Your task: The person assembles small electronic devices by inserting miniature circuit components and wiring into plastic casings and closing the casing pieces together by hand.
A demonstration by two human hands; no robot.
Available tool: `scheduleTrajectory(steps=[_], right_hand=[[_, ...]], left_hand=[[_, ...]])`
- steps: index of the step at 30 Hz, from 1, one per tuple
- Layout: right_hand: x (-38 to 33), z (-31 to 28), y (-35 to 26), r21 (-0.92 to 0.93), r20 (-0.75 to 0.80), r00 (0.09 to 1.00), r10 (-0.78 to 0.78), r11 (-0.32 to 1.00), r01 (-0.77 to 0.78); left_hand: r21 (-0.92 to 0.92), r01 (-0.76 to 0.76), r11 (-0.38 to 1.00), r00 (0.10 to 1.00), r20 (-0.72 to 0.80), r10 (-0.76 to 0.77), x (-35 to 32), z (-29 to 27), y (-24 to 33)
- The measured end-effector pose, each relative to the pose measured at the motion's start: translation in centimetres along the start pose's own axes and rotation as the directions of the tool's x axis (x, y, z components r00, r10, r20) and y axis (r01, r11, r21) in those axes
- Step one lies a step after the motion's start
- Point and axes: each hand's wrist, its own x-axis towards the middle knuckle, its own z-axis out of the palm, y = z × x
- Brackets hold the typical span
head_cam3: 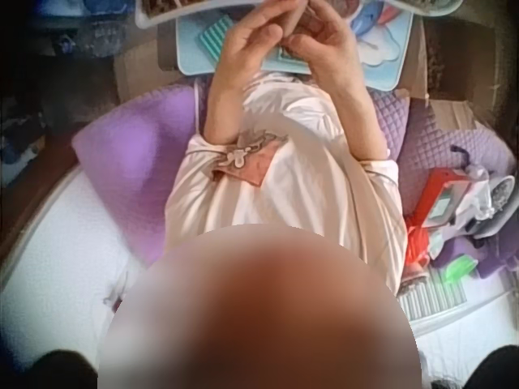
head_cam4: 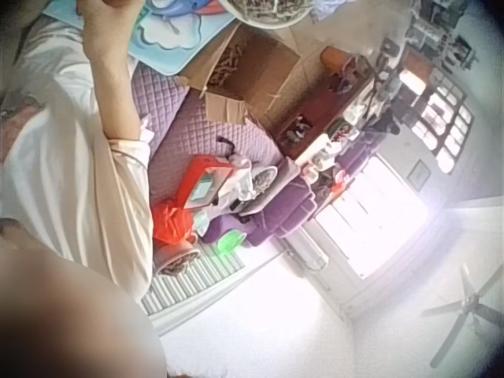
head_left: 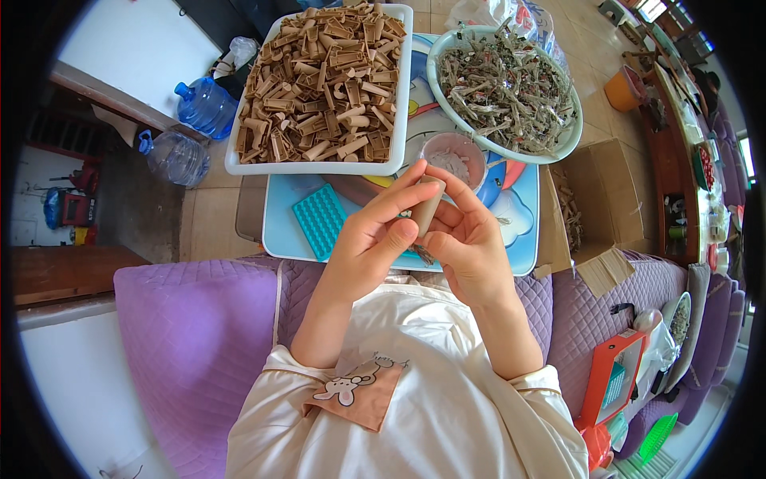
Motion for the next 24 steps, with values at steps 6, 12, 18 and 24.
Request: scheduleTrajectory(steps=[6,12,18,24], right_hand=[[-0.2,0.6,0.3,-0.016,0.01,0.999,-0.038,0.999,0.038],[-0.3,0.9,0.3,-0.147,-0.014,0.997,-0.072,0.987,0.069],[-0.2,1.0,0.8,-0.232,-0.041,0.993,-0.115,0.967,0.102],[0.0,0.9,1.6,-0.303,-0.068,0.981,-0.179,0.941,0.15]], left_hand=[[-0.215,0.019,0.976,0.998,-0.052,-0.031,0.2,0.4,0.7],[-0.246,0.161,0.956,0.984,-0.037,-0.175,0.0,0.0,0.9],[-0.151,0.124,0.981,0.991,-0.026,-0.129,-0.2,0.0,0.1],[0.076,0.177,0.981,0.984,-0.049,-0.173,0.3,-0.7,1.0]])
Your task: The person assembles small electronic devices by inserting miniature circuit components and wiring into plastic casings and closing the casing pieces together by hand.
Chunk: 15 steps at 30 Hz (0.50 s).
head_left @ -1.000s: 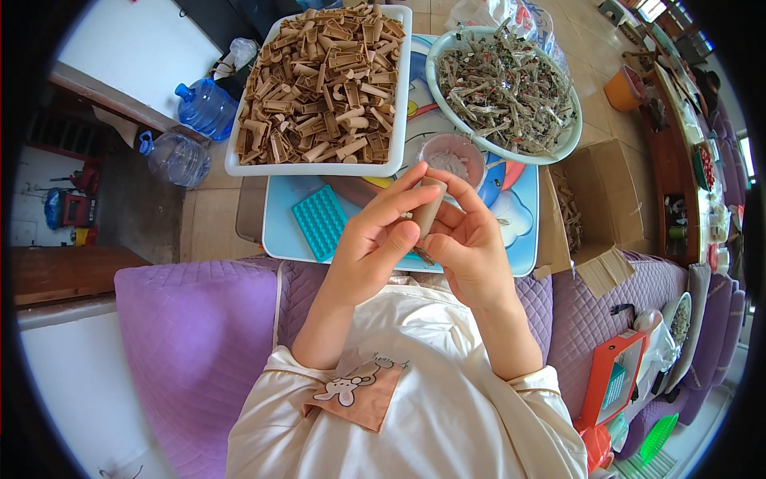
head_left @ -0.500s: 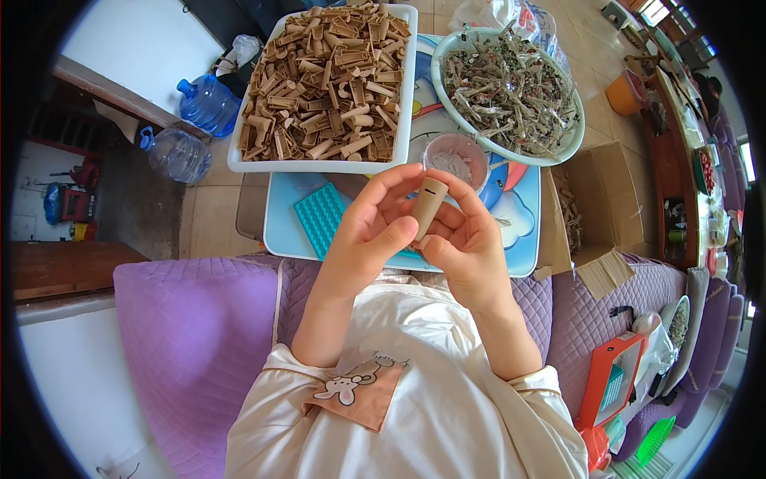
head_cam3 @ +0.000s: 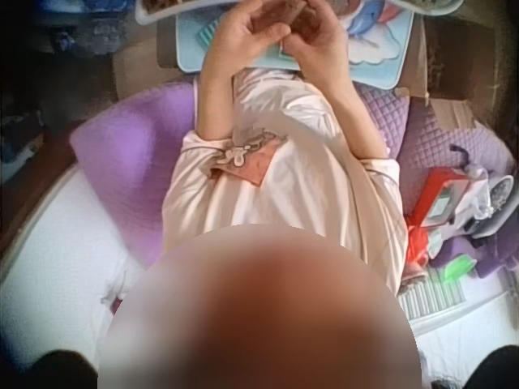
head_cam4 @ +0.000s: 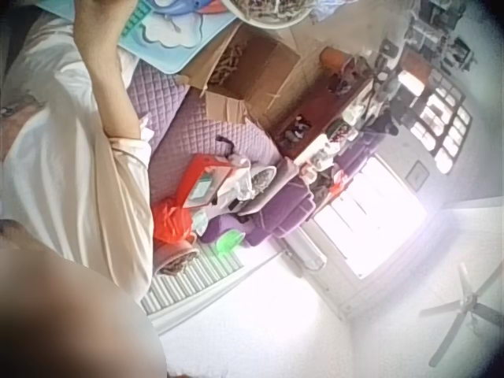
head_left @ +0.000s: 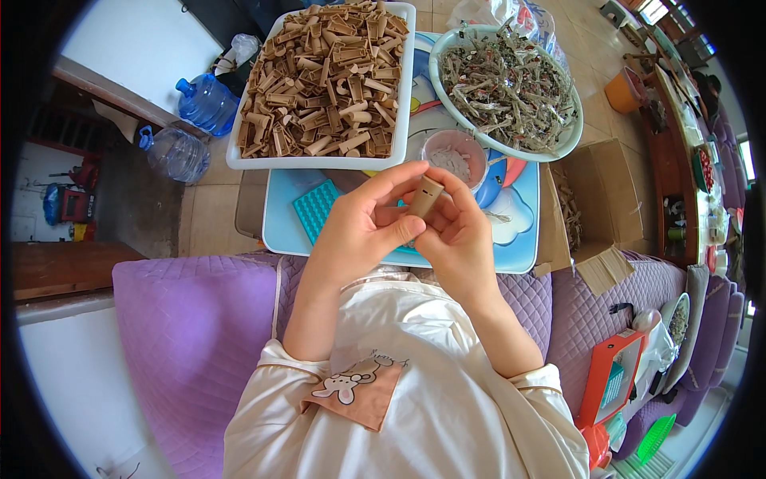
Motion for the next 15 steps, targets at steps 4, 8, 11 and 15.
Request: scheduleTrajectory(steps=[4,8,11,15], right_hand=[[0.5,-0.2,0.7,-0.069,-0.032,0.999,0.005,0.998,-0.007],[1.7,-0.6,1.6,-0.22,-0.072,0.997,-0.038,0.975,0.022],[2.5,-1.1,1.9,-0.361,-0.062,0.997,-0.038,0.933,0.013],[3.1,-1.2,2.8,-0.506,-0.087,0.98,-0.18,0.855,0.112]], left_hand=[[0.204,-0.011,0.979,1.0,0.001,0.011,0.7,-0.1,0.5],[0.45,0.031,0.892,0.999,0.013,-0.042,1.8,0.0,1.3],[0.614,0.013,0.789,1.0,0.011,-0.026,2.8,-0.1,1.6],[0.562,0.078,0.824,0.995,0.004,-0.097,4.3,-1.6,0.7]])
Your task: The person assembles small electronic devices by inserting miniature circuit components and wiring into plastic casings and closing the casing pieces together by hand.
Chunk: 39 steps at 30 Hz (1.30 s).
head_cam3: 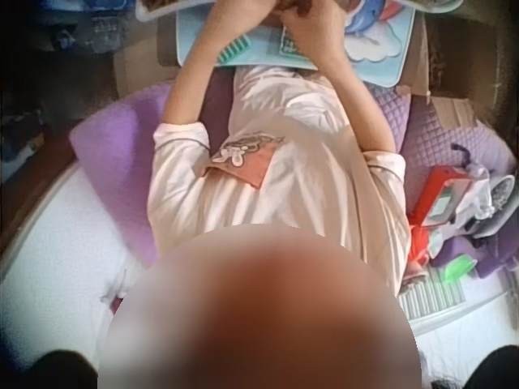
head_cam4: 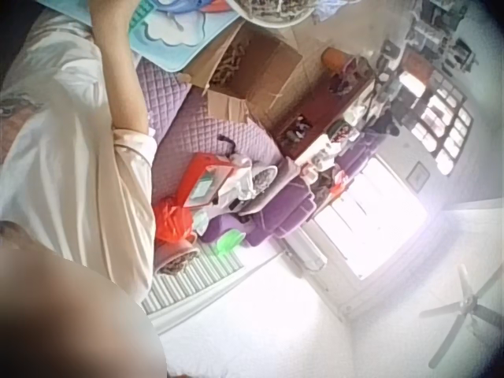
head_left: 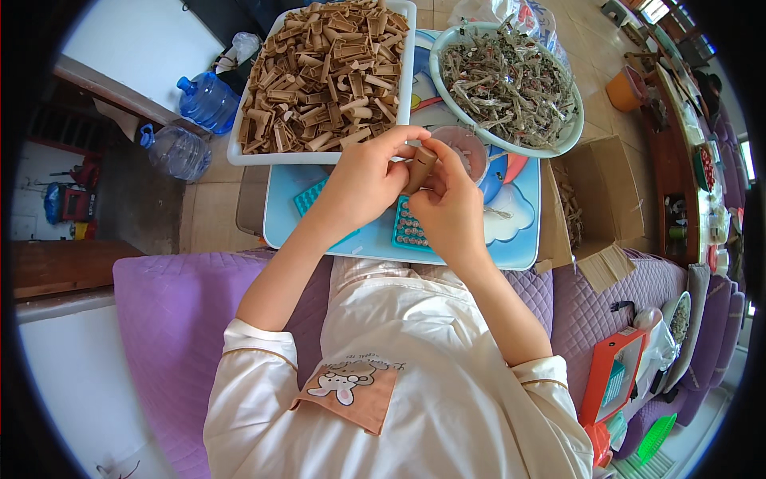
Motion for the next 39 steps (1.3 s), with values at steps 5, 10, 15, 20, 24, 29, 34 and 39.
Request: scheduleTrajectory(steps=[5,10,15,20,24,29,34,39], right_hand=[[1.2,-0.2,0.6,0.264,0.047,0.994,0.094,0.959,-0.103],[1.8,-0.3,1.6,0.301,0.095,0.991,0.097,0.946,-0.122],[2.3,-0.1,2.1,0.188,0.01,0.993,0.116,0.975,-0.115],[2.9,0.3,2.3,0.116,-0.017,0.992,0.128,0.985,-0.125],[3.4,0.6,2.6,-0.008,-0.049,0.992,0.119,0.993,-0.12],[3.6,1.1,2.5,-0.088,-0.086,0.989,0.123,0.988,-0.13],[4.1,1.4,3.9,-0.116,-0.098,0.991,0.086,0.988,-0.098],[4.6,1.0,4.7,0.011,-0.045,0.991,0.13,0.992,-0.129]], left_hand=[[-0.157,-0.072,0.985,0.997,0.013,0.074,0.5,0.3,-0.9],[-0.046,0.011,0.999,0.993,0.121,-0.005,2.2,-0.4,-0.7],[0.015,0.028,0.999,0.988,0.154,-0.03,2.9,-0.1,-0.2],[0.139,0.011,0.99,0.989,0.142,-0.031,3.3,-0.1,-0.2],[0.199,0.027,0.98,0.989,0.134,-0.054,3.7,-0.1,-0.1],[0.266,-0.001,0.964,0.987,0.157,-0.043,4.2,0.0,-0.5],[0.333,-0.082,0.939,0.981,0.194,0.016,5.4,-0.1,-1.9],[0.315,-0.068,0.947,0.963,0.267,-0.02,6.9,-0.4,-2.3]])
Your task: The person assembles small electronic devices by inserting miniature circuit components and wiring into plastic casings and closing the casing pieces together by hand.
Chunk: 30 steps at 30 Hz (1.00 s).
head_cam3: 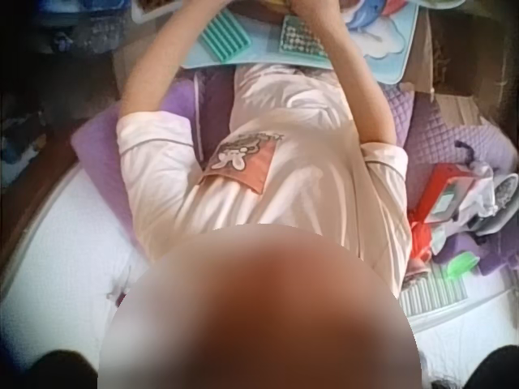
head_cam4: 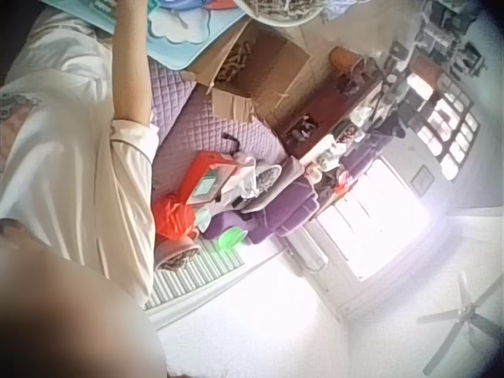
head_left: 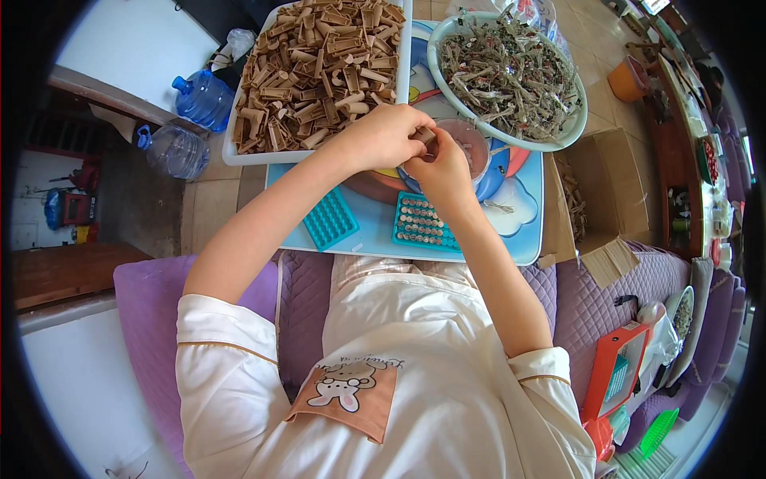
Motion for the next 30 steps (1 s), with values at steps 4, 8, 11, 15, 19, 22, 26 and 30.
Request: scheduleTrajectory(steps=[4,8,11,15,19,22,26,30], right_hand=[[-0.2,-0.7,-1.1,0.035,0.103,0.991,0.079,0.996,-0.083],[-0.5,-0.8,-2.3,0.195,0.201,0.954,0.222,0.945,-0.261],[-0.5,-0.8,-2.2,0.245,0.246,0.93,0.272,0.911,-0.331],[-0.4,-0.8,-1.5,0.236,0.286,0.906,0.313,0.893,-0.383],[-0.5,-0.9,-0.8,0.257,0.33,0.902,0.278,0.893,-0.369],[-0.5,-1.1,-0.4,0.362,0.385,0.883,0.267,0.837,-0.411],[-0.7,-2.0,-1.3,0.528,0.479,0.852,0.212,0.705,-0.473],[-1.3,-4.2,-1.8,0.624,0.509,0.838,0.194,0.588,-0.515]], left_hand=[[0.16,0.081,0.984,0.989,0.107,-0.099,0.2,-0.8,1.2],[0.188,0.109,0.976,0.962,0.228,-0.151,0.8,-1.0,0.9],[0.259,0.191,0.947,0.912,0.309,-0.269,1.1,-1.7,2.3],[0.265,0.236,0.935,0.852,0.407,-0.33,1.8,-2.2,2.4],[0.275,0.271,0.923,0.791,0.482,-0.376,2.5,-3.2,3.0],[0.274,0.316,0.908,0.727,0.545,-0.417,3.1,-3.7,3.1],[0.175,0.324,0.93,0.739,0.567,-0.365,2.7,-4.6,3.4],[-0.405,0.281,0.87,0.952,0.231,-0.2,0.6,-3.8,2.1]])
